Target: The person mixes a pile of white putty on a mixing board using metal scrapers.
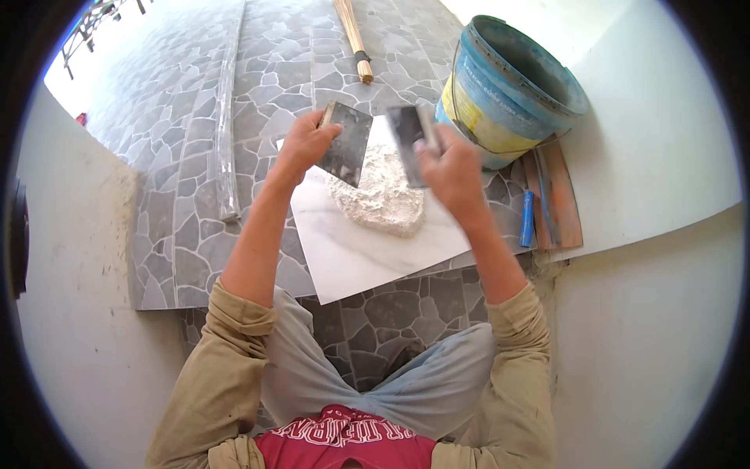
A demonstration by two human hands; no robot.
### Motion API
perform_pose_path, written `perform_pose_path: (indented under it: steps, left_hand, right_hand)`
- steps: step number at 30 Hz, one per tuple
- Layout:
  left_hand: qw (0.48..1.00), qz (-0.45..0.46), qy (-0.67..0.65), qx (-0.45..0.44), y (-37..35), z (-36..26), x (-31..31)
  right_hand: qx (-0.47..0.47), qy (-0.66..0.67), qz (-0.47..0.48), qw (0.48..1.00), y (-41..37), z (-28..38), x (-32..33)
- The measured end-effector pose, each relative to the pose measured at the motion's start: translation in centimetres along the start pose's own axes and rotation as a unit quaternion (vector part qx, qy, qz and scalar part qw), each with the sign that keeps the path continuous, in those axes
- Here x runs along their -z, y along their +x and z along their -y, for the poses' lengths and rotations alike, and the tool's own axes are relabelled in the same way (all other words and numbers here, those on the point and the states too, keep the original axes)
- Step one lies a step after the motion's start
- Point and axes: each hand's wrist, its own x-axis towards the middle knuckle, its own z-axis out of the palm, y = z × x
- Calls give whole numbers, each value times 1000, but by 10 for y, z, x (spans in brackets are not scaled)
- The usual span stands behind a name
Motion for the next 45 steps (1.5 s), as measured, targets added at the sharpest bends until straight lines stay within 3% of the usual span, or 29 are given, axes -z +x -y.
perform_pose_path:
  steps: [3,4,6,8,12,14,18,26,28,33,35,38,42,45]
  left_hand:
    - [992,39,-112,34,0,-2,-6]
    - [992,46,-109,36,-4,-6,-6]
    - [993,104,-50,14,-7,-8,0]
    - [995,101,-21,15,-9,-13,10]
    - [997,30,-30,-66,-8,-14,36]
    - [982,-65,69,-166,-6,-11,39]
    - [963,13,147,-225,-16,-20,32]
    - [963,80,162,-200,-23,-26,18]
    - [972,91,148,-158,-22,-27,25]
    - [958,61,185,-211,-19,-19,30]
    - [971,117,136,-158,-21,-21,18]
    - [976,109,137,-126,-22,-25,30]
    - [967,120,173,-141,-29,-36,34]
    - [967,134,142,-161,-20,-18,27]
  right_hand:
    - [83,12,31,996,-35,9,-31]
    - [122,10,28,992,-40,-1,-43]
    - [101,-3,16,995,-28,-18,-49]
    - [94,-17,4,995,-23,-26,-45]
    - [121,-59,-60,989,-26,-27,-38]
    - [197,-83,-96,972,-27,-30,-38]
    - [230,-82,-97,965,-27,-32,-39]
    - [300,-43,-72,950,-31,-23,-46]
    - [300,-50,-70,950,-29,-26,-47]
    - [309,-54,-83,946,-31,-27,-49]
    - [336,-41,-52,940,-35,-21,-54]
    - [327,-61,-47,942,-31,-29,-53]
    - [326,-69,-73,940,-30,-29,-49]
    - [349,-22,-23,936,-33,-18,-48]
